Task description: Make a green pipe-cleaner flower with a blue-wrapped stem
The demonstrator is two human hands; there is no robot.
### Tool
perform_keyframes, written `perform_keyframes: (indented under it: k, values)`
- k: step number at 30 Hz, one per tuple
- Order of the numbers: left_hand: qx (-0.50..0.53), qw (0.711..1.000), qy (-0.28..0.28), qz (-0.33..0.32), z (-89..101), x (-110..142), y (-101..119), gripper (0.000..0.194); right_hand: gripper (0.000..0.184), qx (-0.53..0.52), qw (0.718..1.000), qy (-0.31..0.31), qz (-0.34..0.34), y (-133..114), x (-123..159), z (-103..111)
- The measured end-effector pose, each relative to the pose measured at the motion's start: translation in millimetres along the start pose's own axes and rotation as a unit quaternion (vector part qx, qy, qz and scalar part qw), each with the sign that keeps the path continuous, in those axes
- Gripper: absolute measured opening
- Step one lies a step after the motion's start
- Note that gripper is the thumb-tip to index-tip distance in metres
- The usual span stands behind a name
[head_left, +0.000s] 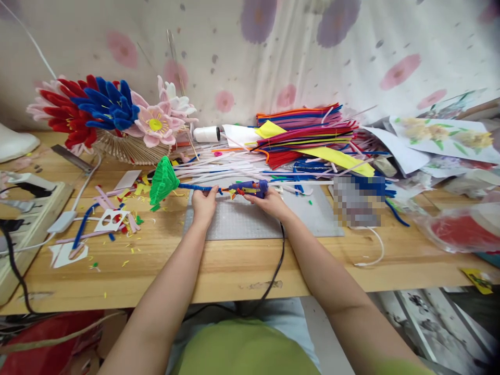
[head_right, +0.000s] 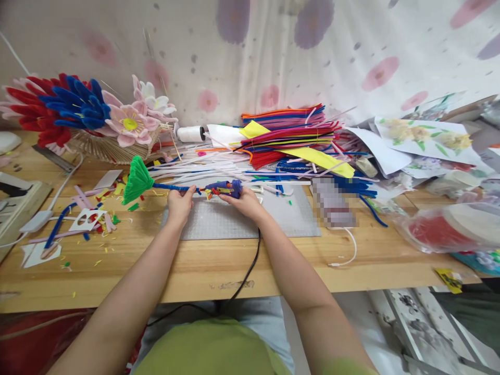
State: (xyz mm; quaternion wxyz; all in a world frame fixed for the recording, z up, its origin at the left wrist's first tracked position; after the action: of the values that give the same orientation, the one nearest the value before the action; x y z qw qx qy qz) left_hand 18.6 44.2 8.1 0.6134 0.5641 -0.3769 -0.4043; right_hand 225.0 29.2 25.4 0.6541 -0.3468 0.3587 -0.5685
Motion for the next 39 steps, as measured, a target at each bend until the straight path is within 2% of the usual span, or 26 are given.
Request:
perform_keyframes:
  k: [11,25,32,39]
  values:
    - [-0.005,1.000,-0.009,0.002,-0.4,2.4,1.7,0.025,0.038,0.032,0.999,-0.016,0.011,-6.4,3.9,-1.1]
    - [-0.006,1.000,-0.025,-0.013,-2.1,2.4,2.2,0.026,0.037,-0.004,1.000,0.004,-0.005,-4.6,2.1,-0.1]
    - [-0.002,1.000,-0.021,0.002,-0.9,4.7,4.5,0.026,0.038,0.002,1.000,-0.015,0.000,-4.5,3.2,-0.9]
    - [0.002,1.000,-0.018,-0.011,0.0,4.2,3.7,0.025,0.037,-0.006,1.000,0.007,-0.009,-1.7,2.4,-0.2]
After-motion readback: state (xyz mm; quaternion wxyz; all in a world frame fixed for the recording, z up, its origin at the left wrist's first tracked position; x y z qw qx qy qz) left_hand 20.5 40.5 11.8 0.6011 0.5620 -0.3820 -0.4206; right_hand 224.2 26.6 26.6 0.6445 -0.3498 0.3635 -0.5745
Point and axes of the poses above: each hand's wrist, its own x-axis away from the middle knuckle, its own z-axis out of the back of the hand, y = z × x, the point moved 5 cm from there along -x, towards the middle knuckle, and after that the axes turned 2 degrees about x, right-handed, at the moved point
